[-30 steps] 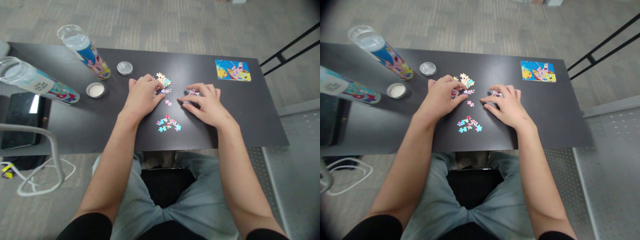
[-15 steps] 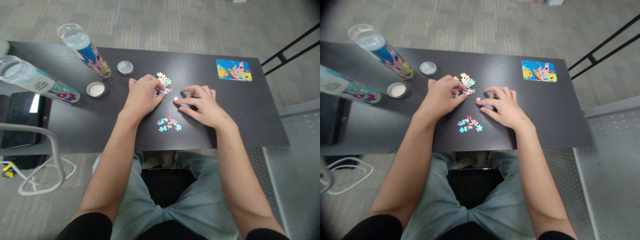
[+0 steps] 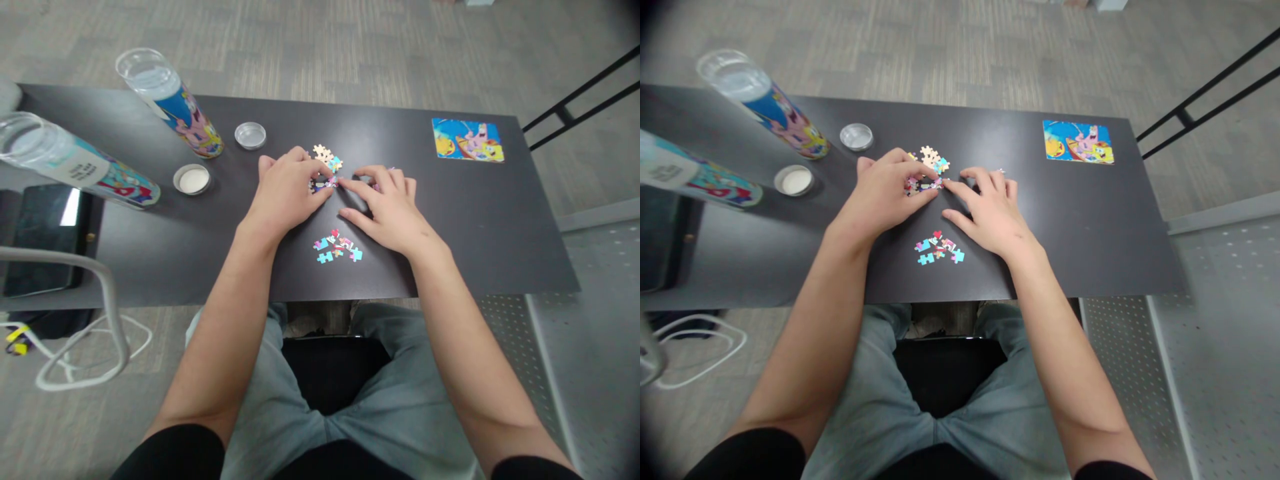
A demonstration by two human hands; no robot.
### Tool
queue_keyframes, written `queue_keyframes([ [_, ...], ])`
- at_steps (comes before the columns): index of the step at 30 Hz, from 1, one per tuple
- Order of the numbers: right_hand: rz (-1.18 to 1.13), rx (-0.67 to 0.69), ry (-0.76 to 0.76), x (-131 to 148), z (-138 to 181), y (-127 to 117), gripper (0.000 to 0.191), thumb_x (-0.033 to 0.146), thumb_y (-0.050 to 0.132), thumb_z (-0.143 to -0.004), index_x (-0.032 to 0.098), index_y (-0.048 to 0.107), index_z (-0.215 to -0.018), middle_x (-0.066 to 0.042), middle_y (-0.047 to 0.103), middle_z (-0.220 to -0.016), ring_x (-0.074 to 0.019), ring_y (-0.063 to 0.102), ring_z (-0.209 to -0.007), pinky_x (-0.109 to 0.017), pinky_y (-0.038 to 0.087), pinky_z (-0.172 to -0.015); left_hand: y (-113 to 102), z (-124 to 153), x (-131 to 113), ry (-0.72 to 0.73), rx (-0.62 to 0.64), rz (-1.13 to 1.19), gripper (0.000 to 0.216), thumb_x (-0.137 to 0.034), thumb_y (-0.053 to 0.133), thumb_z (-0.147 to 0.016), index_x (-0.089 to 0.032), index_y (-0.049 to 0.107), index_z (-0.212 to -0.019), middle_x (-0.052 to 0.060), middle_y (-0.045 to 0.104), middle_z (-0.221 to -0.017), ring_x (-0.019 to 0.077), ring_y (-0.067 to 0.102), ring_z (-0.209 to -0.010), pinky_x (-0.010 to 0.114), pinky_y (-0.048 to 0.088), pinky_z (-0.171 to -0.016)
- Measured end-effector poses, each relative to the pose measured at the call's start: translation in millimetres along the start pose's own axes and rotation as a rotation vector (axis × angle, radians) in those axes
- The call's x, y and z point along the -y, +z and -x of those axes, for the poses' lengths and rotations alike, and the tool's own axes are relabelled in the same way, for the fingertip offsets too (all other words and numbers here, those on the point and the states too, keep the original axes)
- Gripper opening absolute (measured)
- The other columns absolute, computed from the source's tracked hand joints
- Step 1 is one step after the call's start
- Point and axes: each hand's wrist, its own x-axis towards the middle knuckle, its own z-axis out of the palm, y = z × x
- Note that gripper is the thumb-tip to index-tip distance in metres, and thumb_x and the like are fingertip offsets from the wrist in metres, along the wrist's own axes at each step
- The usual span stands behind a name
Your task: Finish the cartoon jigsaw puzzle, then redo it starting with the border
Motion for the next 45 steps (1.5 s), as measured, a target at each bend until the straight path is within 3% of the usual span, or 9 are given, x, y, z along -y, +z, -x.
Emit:
queue_keyframes([
  [5, 0.013, -0.006, 0.022, -4.1, 0.3, 1.3, 0.061, 0.066, 0.066, -0.128, 0.044, 0.077, -0.184, -0.019, 0.069, -0.189, -0.0570, 0.063, -0.160, -0.087, 0.051, -0.132, -0.7, 0.1, 2.1, -0.023, -0.014, 0.018, 0.017, -0.030, 0.088, -0.111, -0.030, 0.092, -0.128, 0.010, 0.082, -0.141, 0.0395, 0.075, -0.143, 0.068, 0.038, -0.138],
  [12, 0.029, -0.059, 0.044, -37.9, 14.5, -11.5, 0.049, 0.063, 0.069, -0.126, 0.047, 0.086, -0.170, -0.016, 0.071, -0.184, -0.0574, 0.062, -0.161, -0.088, 0.051, -0.130, 0.7, -0.5, -0.5, -0.020, -0.002, 0.027, 0.014, -0.031, 0.096, -0.109, -0.028, 0.092, -0.122, 0.010, 0.080, -0.139, 0.0405, 0.074, -0.144, 0.070, 0.037, -0.140],
  [17, -0.002, -0.124, 0.103, -55.9, 19.6, -11.8, 0.076, 0.064, 0.072, -0.122, 0.045, 0.063, -0.195, -0.020, 0.071, -0.182, -0.0588, 0.062, -0.160, -0.088, 0.052, -0.129, 3.2, -0.2, -4.8, 0.009, 0.046, 0.068, 0.025, -0.040, 0.105, -0.103, -0.030, 0.093, -0.122, 0.007, 0.080, -0.135, 0.0368, 0.072, -0.132, 0.068, 0.037, -0.139],
  [24, -0.005, -0.076, 0.055, -32.2, 15.6, -7.3, 0.062, 0.060, 0.072, -0.125, 0.046, 0.075, -0.185, -0.017, 0.071, -0.184, -0.0573, 0.063, -0.161, -0.088, 0.052, -0.132, -9.8, 1.7, 8.1, -0.050, -0.021, 0.058, 0.012, -0.031, 0.086, -0.113, -0.031, 0.092, -0.123, 0.009, 0.082, -0.142, 0.0385, 0.075, -0.135, 0.074, 0.037, -0.140],
  [30, -0.003, 0.051, -0.061, 4.0, 8.6, -3.6, 0.060, 0.072, 0.065, -0.128, 0.052, 0.077, -0.184, -0.014, 0.066, -0.193, -0.0595, 0.058, -0.169, -0.091, 0.049, -0.136, -17.5, 5.4, 19.5, -0.076, -0.013, 0.028, 0.020, -0.039, 0.087, -0.113, -0.030, 0.094, -0.129, 0.009, 0.081, -0.145, 0.0383, 0.075, -0.132, 0.078, 0.038, -0.140],
  [39, 0.021, -0.066, 0.063, -41.3, 23.4, -11.3, 0.058, 0.072, 0.064, -0.128, 0.047, 0.083, -0.177, -0.019, 0.068, -0.187, -0.0588, 0.061, -0.162, -0.092, 0.049, -0.132, -14.1, 3.2, 20.5, -0.052, 0.034, 0.036, 0.019, -0.041, 0.098, -0.107, -0.036, 0.100, -0.125, 0.012, 0.077, -0.151, 0.0472, 0.067, -0.152, 0.078, 0.038, -0.144],
  [45, 0.003, -0.043, 0.030, -26.0, 19.8, -9.1, 0.064, 0.076, 0.058, -0.129, 0.047, 0.079, -0.183, -0.017, 0.067, -0.189, -0.0571, 0.060, -0.165, -0.087, 0.047, -0.136, -12.9, 4.1, 12.8, 0.052, 0.110, 0.071, 0.018, -0.047, 0.098, -0.111, -0.032, 0.100, -0.120, 0.010, 0.078, -0.143, 0.0433, 0.069, -0.148, 0.071, 0.036, -0.144],
])
